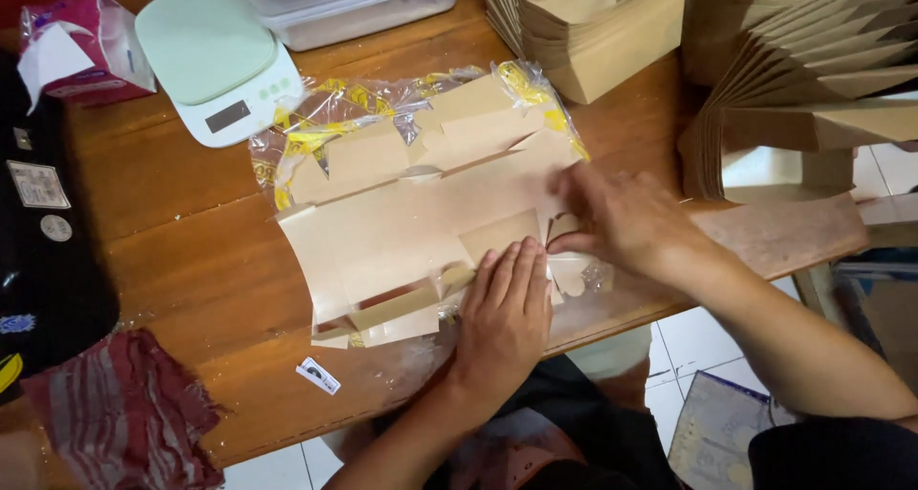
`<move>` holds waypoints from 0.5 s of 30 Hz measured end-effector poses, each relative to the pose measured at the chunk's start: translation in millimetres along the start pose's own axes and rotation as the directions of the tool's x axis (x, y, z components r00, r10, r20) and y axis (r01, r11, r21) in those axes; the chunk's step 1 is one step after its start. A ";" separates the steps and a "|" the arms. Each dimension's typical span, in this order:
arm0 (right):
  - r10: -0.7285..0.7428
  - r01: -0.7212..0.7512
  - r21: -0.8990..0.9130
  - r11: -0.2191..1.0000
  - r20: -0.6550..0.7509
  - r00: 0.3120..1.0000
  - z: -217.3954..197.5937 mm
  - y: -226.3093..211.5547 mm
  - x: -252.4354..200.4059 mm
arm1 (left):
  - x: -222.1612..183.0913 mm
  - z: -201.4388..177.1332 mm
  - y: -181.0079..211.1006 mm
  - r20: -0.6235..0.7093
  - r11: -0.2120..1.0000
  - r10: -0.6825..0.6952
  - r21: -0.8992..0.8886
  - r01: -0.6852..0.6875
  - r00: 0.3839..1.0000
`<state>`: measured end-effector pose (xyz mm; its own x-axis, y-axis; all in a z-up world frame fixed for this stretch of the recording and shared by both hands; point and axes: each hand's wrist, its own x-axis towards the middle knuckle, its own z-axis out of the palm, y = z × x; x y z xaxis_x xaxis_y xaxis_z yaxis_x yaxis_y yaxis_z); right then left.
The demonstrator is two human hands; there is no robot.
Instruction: Assembling cardboard food boxes by folding flat templates along pre-scored lines.
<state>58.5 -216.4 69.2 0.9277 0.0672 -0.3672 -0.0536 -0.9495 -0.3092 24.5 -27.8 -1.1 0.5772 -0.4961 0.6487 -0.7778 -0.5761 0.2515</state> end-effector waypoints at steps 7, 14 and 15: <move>0.096 -0.097 0.207 0.973 0.013 0.995 13.9 25.1 -8.2 | -0.4 -2.3 0.7 0.005 0.997 -0.050 -0.053 0.051 0.999; 0.180 -0.159 0.339 0.927 -0.030 0.983 20.6 59.1 -24.6 | 3.6 -7.7 2.1 0.057 0.998 -0.048 -0.040 0.050 0.997; 0.169 -0.112 0.453 0.885 -0.088 0.982 19.8 61.5 -26.7 | 5.9 -11.4 2.2 0.118 0.999 -0.033 -0.035 0.038 0.992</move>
<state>23.1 -270.6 42.6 0.9341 -0.1218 -0.3357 -0.3187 -0.7086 -0.6296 23.4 -24.5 11.4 0.6281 -0.5499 0.5506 -0.7638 -0.5710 0.3009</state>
